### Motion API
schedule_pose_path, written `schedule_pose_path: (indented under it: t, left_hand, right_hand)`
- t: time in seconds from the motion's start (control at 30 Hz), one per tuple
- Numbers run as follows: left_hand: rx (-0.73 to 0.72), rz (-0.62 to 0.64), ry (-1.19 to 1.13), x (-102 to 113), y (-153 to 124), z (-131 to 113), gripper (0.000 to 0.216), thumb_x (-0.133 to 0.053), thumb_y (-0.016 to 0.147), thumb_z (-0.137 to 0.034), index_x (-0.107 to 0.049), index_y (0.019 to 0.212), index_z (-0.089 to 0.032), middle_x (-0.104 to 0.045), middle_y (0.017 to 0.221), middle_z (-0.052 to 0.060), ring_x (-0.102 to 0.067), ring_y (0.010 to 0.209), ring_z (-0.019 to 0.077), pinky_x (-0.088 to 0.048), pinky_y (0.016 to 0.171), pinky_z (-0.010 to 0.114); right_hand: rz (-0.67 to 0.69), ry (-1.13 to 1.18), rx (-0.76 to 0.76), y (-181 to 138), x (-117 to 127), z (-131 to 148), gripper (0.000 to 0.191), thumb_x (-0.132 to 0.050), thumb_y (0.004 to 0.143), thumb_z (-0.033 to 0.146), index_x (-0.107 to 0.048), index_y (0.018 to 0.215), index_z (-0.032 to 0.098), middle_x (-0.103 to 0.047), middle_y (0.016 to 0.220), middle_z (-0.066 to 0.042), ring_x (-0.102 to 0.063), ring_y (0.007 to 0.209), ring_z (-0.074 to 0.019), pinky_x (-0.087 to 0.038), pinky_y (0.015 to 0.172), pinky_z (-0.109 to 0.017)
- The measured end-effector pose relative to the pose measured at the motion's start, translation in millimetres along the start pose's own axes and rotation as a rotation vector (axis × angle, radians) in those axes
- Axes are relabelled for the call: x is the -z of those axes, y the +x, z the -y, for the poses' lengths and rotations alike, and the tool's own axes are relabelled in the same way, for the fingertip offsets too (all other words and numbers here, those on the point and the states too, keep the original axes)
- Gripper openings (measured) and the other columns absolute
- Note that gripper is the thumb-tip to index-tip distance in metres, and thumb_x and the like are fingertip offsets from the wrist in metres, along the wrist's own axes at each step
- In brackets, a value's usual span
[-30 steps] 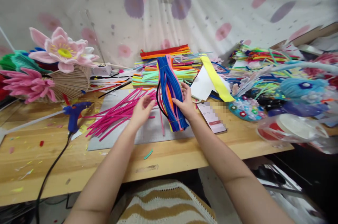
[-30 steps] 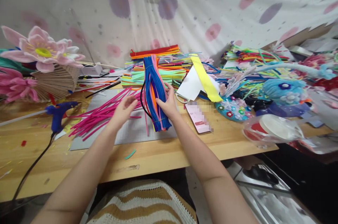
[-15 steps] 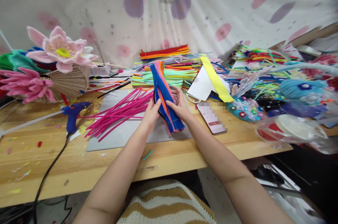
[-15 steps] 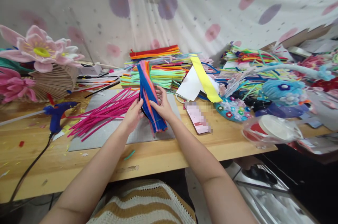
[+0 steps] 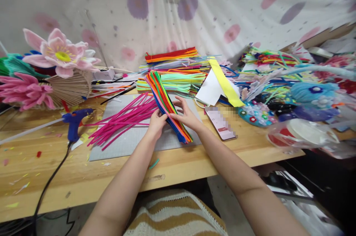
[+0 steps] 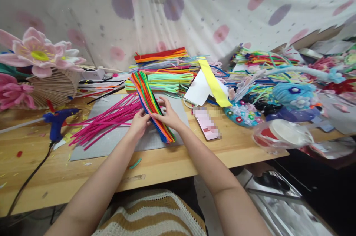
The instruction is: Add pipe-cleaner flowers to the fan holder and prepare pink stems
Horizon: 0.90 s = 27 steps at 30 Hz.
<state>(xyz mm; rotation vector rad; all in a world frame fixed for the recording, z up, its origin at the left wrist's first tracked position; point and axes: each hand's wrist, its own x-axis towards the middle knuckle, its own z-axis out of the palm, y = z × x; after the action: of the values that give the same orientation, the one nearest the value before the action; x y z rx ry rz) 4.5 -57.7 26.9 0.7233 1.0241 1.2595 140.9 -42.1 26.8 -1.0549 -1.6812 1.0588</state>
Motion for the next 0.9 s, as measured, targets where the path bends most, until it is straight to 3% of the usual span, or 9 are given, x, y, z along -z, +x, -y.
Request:
schedule_pose_path:
  t: [0.13, 0.27, 0.47, 0.73, 0.9]
  left_hand:
    - [-0.029, 0.016, -0.006, 2.7, 1.0, 3.7, 0.040, -0.066, 0.052, -0.014, -0.060, 0.091, -0.015, -0.069, 0.089, 0.005, -0.063, 0.083, 0.0172, -0.050, 0.069, 0.026]
    - [-0.020, 0.046, -0.009, 9.2, 2.2, 3.9, 0.039, -0.063, 0.050, -0.013, -0.060, 0.089, -0.015, -0.069, 0.082, 0.004, -0.064, 0.077, 0.0178, -0.049, 0.065, 0.026]
    - [0.036, 0.080, -0.081, 11.4, -2.5, -3.1, 0.035, -0.065, 0.044, -0.011, -0.060, 0.079, -0.014, -0.067, 0.070, 0.001, -0.064, 0.067, 0.0167, -0.050, 0.066, 0.029]
    - [0.034, 0.138, -0.088, 12.6, -3.3, -0.9, 0.033, -0.068, 0.048, -0.013, -0.062, 0.081, -0.014, -0.068, 0.075, 0.003, -0.065, 0.071, 0.0166, -0.051, 0.069, 0.029]
    - [-0.020, 0.075, -0.002, 6.2, -0.9, 7.6, 0.036, -0.067, 0.049, -0.012, -0.063, 0.085, -0.014, -0.070, 0.081, 0.005, -0.065, 0.079, 0.0193, -0.050, 0.074, 0.030]
  right_hand:
    - [0.032, 0.084, -0.084, 1.6, 0.8, -1.9, 0.074, -0.070, 0.064, 0.031, -0.032, 0.127, 0.027, -0.048, 0.122, -0.010, -0.052, 0.112, -0.0222, -0.045, 0.092, -0.044]
    - [-0.011, 0.182, -0.138, 4.1, 3.2, -3.6, 0.066, -0.064, 0.063, 0.022, -0.035, 0.123, 0.025, -0.050, 0.115, -0.008, -0.056, 0.106, -0.0198, -0.044, 0.095, -0.043]
    - [0.005, 0.209, -0.167, 3.8, 7.1, -2.6, 0.066, -0.061, 0.063, 0.022, -0.034, 0.123, 0.024, -0.051, 0.115, -0.007, -0.059, 0.099, -0.0176, -0.046, 0.092, -0.040]
    - [-0.066, 0.229, -0.214, 4.0, 13.6, -9.7, 0.061, -0.057, 0.066, 0.022, -0.036, 0.123, 0.026, -0.051, 0.113, -0.007, -0.057, 0.099, -0.0186, -0.050, 0.085, -0.039]
    - [0.090, 0.037, -0.161, 1.7, 10.4, 7.1, 0.076, -0.067, 0.065, 0.032, -0.031, 0.131, 0.024, -0.043, 0.129, -0.010, -0.046, 0.118, -0.0231, -0.041, 0.098, -0.043]
